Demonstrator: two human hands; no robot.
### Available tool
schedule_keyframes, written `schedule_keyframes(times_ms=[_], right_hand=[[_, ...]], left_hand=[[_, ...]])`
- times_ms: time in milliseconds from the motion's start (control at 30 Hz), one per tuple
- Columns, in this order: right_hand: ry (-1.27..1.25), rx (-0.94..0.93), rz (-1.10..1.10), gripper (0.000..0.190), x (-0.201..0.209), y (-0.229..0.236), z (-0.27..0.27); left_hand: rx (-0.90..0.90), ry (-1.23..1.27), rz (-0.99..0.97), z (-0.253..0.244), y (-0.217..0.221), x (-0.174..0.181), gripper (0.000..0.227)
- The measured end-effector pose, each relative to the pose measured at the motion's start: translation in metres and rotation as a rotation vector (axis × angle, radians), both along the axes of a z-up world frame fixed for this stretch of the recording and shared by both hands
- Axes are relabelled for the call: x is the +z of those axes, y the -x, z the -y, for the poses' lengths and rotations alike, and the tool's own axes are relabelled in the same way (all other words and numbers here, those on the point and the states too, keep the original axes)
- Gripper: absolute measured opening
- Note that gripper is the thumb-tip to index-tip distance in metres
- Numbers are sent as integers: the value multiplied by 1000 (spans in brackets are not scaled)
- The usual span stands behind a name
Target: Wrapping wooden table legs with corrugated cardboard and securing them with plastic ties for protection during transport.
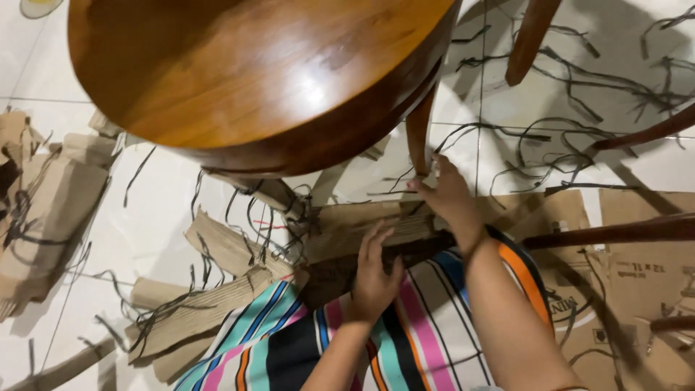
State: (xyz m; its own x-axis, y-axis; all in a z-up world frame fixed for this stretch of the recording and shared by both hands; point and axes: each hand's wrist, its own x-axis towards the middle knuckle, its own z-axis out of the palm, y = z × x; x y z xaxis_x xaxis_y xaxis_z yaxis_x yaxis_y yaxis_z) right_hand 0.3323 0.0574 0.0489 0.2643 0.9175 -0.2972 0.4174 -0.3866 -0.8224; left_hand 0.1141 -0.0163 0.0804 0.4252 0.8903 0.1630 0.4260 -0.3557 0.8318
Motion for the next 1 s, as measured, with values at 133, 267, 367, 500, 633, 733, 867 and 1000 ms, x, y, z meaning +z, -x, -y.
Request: schedule_keyframes(times_ms=[133, 267, 367, 500, 633, 733, 867, 1000], right_hand=[[-59, -171, 141, 79, -35, 7, -28], [-223, -203, 190, 88, -69, 4, -38], [-448, -116, 117, 68, -49, -1, -48], [-365, -114, 116, 66, -65, -5, -64], [-509, -90, 21, 54, -71, -8, -65], [-563, -130, 28, 55, -71, -5, -65], [-661, -87, 81, 53, -55, 2, -54], [-495, -77, 78, 61, -29, 23, -34]], left_hand=[[-12, -22, 9, 3, -2, -18, 56], [-5, 39, 23, 3, -5, -27, 48], [-14, 61, 22, -4, -9, -30, 52], [-25, 41, 40, -11, -13, -33, 53], [-70, 107, 49, -12, -13, -34, 42], [-81, 136, 44, -12, -11, -26, 35], [-78, 135, 73, -8, -4, -14, 31], [-83, -197, 145, -6, 8, -8, 33]])
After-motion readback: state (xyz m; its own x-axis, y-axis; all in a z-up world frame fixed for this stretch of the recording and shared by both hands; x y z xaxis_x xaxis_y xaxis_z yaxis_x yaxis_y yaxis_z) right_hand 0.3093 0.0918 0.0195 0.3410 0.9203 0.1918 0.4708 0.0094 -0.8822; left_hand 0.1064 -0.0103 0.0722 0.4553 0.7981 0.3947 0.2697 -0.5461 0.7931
